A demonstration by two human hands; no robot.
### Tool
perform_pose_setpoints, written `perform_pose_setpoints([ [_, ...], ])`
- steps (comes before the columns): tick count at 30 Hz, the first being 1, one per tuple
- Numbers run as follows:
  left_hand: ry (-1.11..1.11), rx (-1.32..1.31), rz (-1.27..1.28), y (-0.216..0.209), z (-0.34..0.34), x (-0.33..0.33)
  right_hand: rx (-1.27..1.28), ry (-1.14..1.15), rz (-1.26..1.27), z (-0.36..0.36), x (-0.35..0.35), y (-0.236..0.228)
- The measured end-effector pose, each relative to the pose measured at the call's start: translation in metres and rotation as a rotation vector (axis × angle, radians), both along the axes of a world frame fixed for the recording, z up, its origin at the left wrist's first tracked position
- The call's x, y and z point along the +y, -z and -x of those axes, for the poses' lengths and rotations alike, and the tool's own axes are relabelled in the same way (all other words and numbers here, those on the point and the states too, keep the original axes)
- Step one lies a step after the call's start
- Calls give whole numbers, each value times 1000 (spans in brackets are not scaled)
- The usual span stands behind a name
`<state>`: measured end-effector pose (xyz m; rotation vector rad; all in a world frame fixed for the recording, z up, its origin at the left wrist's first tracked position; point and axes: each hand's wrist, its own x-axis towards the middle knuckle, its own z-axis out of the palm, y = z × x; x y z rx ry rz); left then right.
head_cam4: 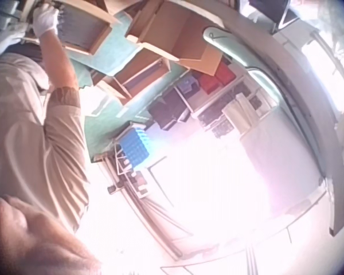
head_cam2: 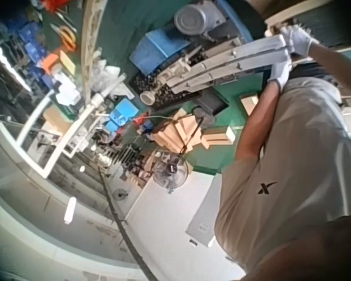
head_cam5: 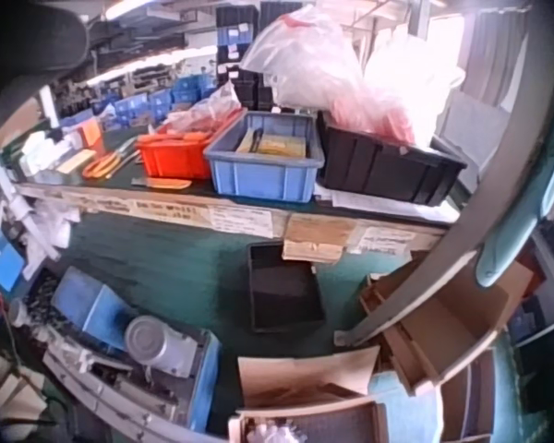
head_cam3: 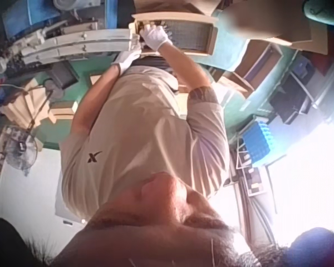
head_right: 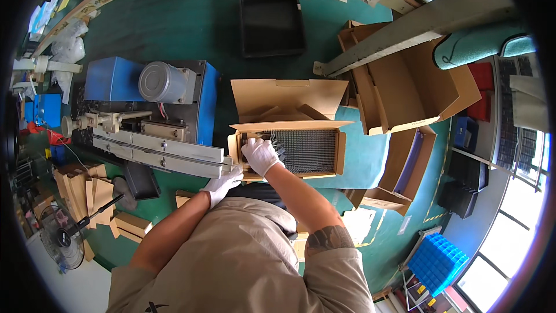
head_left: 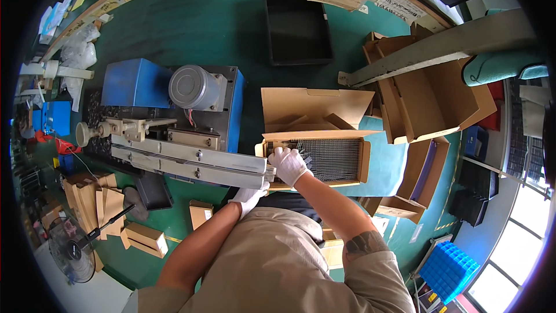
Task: The person stands at a workbench and repeatedly picks up small metal components from a cardboard box. They insert the components into a blue and silver machine, manipulate them with gloved hands, and then place the processed items back into the box. The task involves continuous, repetitive handling of the metal parts.
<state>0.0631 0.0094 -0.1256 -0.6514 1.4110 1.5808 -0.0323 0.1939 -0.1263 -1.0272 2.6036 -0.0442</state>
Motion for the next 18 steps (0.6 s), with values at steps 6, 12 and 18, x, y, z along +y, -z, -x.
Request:
perform_pose_setpoints([
  [6,-82,-67,10,-15,8,7,52,5,75,-8,4,-8],
  [12,-63,-42,-25,-22,9,7,50,-22,161,-4,10,11],
  [18,-319,-146,-162,-18,7,11,-145,151,402,12,21,-9],
])
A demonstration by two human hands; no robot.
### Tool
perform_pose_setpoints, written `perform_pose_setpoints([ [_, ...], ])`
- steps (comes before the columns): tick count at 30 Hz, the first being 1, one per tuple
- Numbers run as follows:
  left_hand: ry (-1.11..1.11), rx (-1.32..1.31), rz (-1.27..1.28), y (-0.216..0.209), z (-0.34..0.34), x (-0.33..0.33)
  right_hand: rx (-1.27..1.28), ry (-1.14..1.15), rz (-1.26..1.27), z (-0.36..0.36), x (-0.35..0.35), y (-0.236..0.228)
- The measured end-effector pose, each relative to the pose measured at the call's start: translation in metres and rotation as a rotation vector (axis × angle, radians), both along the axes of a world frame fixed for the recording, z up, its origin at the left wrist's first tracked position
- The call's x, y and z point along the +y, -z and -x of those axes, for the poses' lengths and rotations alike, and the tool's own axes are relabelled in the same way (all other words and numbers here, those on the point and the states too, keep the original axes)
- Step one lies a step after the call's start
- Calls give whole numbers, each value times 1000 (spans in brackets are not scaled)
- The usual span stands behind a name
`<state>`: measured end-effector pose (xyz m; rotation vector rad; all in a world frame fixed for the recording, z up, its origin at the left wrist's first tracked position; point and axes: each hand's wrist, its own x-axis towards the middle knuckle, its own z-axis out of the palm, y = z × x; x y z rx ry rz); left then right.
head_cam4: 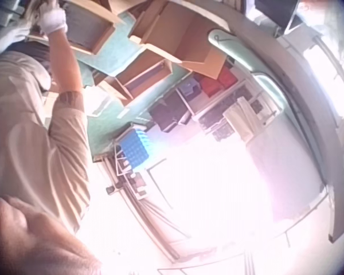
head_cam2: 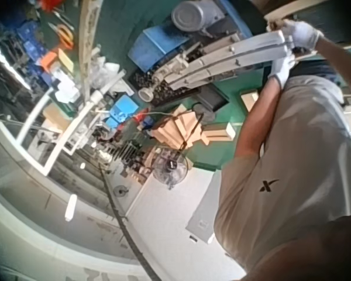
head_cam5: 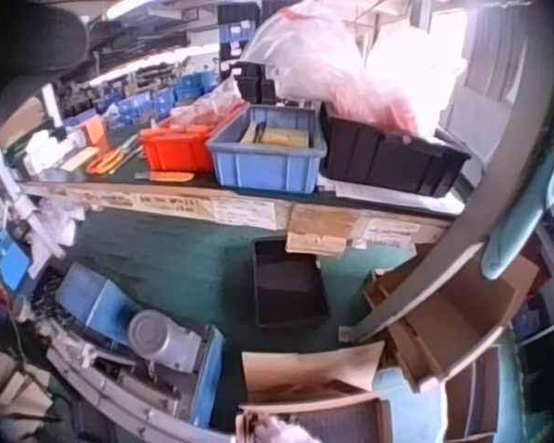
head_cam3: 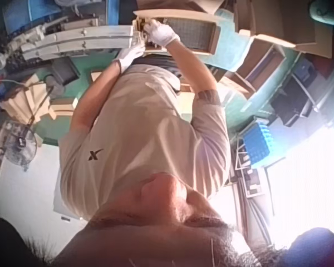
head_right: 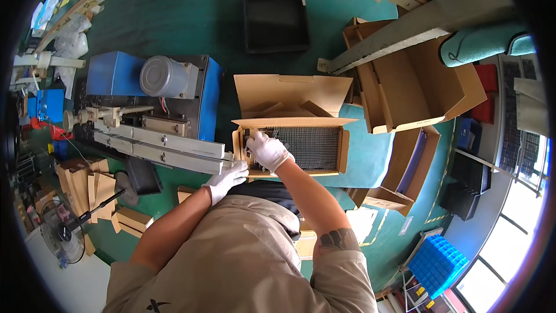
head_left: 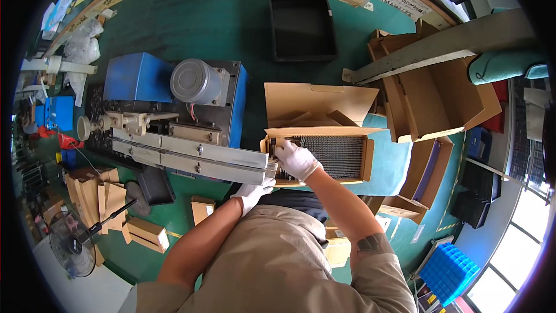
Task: The person stands at a workbench and repeatedly picks up small metal components from a cardboard box. They insert the components into a blue and silver machine, manipulate them with gloved hands, and then place the processed items back into the box. The task involves continuous, repetitive handling of the metal parts.
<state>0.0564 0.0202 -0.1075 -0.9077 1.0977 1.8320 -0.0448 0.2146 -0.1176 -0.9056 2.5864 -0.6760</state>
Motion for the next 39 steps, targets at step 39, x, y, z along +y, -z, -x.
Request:
perform_pose_setpoints([
  [39,-481,-167,-808,-35,79,90,162,504,288,-12,45,-129],
])
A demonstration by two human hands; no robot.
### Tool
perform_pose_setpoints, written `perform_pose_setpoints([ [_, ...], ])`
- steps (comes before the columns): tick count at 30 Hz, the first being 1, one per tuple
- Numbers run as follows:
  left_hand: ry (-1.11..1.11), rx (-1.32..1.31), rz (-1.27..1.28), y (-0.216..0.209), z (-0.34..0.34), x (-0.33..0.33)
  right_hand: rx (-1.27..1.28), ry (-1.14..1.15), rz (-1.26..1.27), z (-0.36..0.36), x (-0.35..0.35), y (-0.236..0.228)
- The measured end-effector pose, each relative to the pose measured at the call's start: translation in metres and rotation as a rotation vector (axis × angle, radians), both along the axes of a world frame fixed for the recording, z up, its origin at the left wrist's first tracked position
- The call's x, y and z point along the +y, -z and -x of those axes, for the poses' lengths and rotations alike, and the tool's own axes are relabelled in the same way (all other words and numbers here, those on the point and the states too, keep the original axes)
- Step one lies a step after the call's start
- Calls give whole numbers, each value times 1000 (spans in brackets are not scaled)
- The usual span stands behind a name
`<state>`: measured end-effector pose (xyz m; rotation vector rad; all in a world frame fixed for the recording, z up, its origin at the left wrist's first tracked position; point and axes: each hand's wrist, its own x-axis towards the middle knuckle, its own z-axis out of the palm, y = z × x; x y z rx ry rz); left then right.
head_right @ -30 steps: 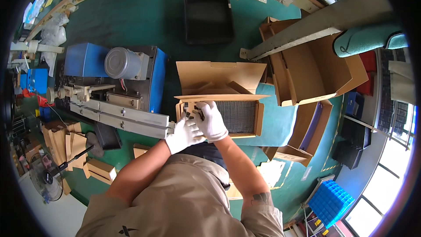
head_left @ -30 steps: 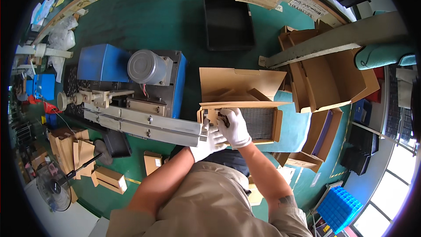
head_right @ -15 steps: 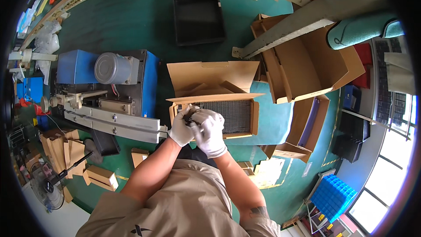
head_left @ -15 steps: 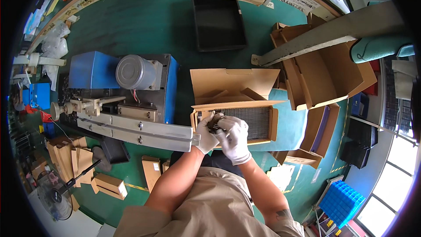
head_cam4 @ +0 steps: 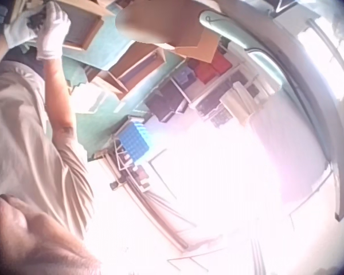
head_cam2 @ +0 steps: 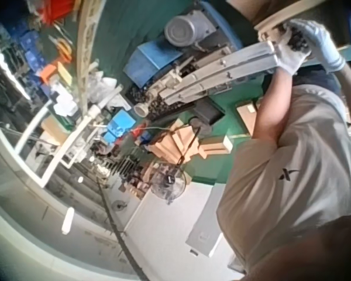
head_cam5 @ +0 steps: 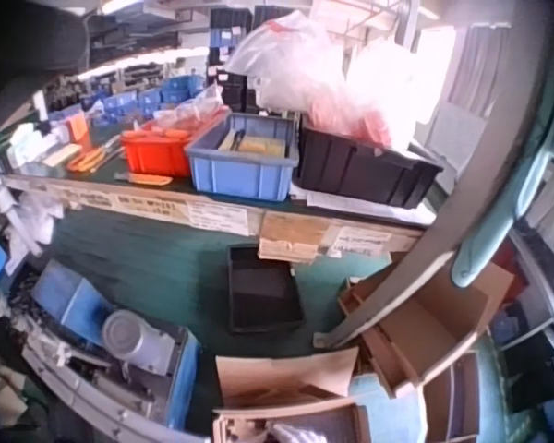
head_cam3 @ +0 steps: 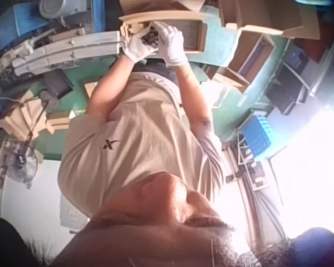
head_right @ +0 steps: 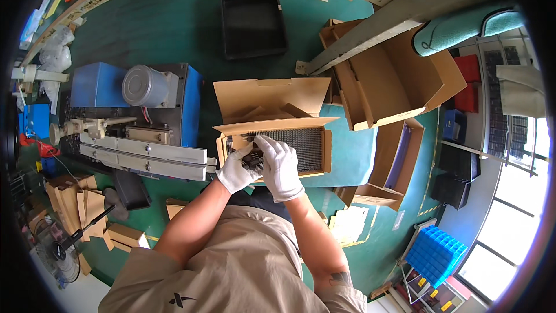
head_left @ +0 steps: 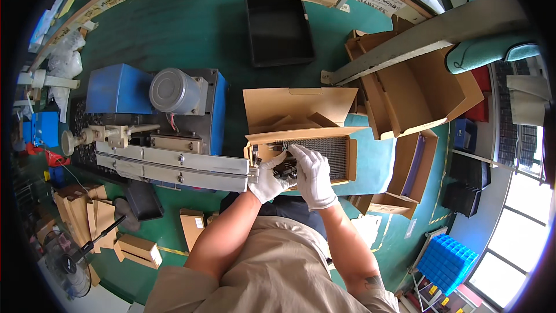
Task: The person stands at a workbench and repeatedly picks up small metal components from a cardboard box. They insert the components into a blue and silver machine, manipulate them with gloved hands, and then place the processed items back into the box. The task involves continuous, repetitive handling of the metal parts.
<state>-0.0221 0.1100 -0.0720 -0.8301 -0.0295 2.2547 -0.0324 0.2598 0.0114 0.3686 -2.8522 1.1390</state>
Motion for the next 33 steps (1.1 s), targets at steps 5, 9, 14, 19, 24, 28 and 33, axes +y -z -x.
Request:
perform_pose_setpoints([
  [5,53,54,1,6,0,-8,-161,146,100,-3,0,-4],
  [9,118,102,91,3,2,-11,-392,206,148,2,-6,-13],
  [14,86,-26,88,-5,-2,-15,-608,594,933,-8,-9,9],
  [19,88,-9,177,-19,-2,-26,-635,580,1079,-14,-21,7],
  [24,-19,132,63,13,-20,-34,-730,577,1229,-20,-25,4],
  [28,37,185,42,2,-18,-43,-761,583,1228,-17,-34,-36],
  [33,-67,171,-9,-32,-17,-43,-534,304,648,-24,-25,-46],
])
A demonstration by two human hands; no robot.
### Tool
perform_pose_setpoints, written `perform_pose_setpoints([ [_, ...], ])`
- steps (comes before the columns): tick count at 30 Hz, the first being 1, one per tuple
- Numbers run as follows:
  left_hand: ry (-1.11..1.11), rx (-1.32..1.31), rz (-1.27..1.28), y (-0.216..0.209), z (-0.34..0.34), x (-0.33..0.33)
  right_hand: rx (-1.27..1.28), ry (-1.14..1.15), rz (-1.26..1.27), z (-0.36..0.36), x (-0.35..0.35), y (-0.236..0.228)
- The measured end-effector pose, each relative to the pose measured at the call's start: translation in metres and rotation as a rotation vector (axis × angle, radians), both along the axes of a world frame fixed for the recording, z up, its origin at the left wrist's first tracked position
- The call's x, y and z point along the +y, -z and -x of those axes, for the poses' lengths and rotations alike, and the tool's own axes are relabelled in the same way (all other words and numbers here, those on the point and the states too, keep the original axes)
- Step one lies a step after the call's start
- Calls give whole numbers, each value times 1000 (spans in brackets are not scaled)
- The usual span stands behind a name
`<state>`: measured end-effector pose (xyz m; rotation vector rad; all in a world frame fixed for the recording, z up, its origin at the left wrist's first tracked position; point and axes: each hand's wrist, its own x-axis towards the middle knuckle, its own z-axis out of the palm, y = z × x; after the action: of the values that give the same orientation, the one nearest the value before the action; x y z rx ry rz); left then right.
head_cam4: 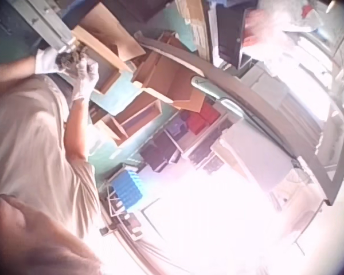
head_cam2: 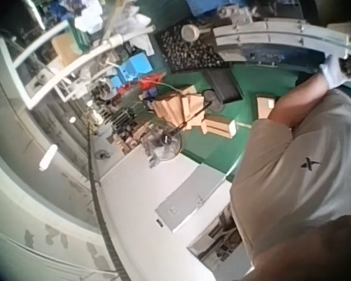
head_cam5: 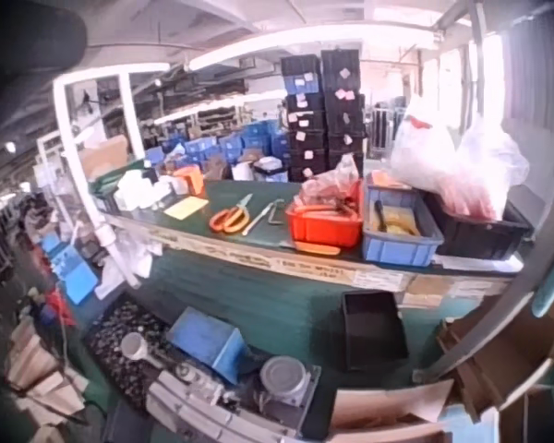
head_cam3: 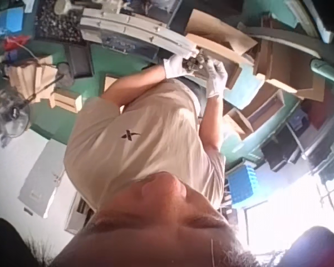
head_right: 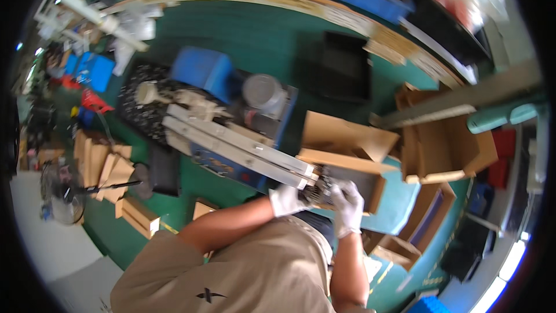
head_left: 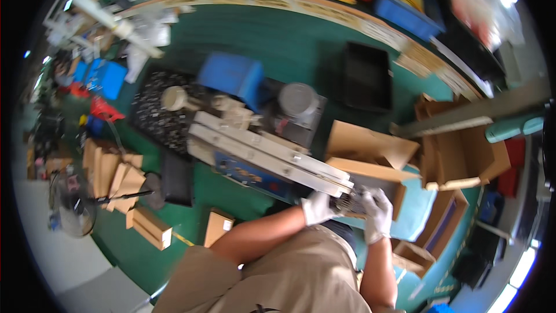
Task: The person stands at a workbench and repeatedly picks up small metal components from a cardboard box. They insert the components into a blue and silver machine, manipulate them with gloved hands, and then place the processed items back into the box. The task involves continuous, repetitive handling of the metal parts.
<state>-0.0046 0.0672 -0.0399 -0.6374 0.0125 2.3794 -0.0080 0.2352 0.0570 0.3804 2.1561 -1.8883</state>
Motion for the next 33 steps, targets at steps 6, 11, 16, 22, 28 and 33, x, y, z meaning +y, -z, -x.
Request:
perform_pose_setpoints([
  [6,274,-35,163,-26,-14,-18,-176,227,432,-12,-7,-18],
  [11,327,17,163,-23,-15,-27,-27,185,202,-10,-22,-32],
  [16,194,128,24,-11,-12,-22,349,11,-563,3,-30,-58],
  [22,290,97,68,-19,-2,-26,646,-360,-720,27,-31,-91],
  [28,335,36,149,-27,0,-29,561,-565,-784,30,-37,-96],
  [33,334,55,67,-17,-1,-34,647,-623,-713,33,-38,-90],
])
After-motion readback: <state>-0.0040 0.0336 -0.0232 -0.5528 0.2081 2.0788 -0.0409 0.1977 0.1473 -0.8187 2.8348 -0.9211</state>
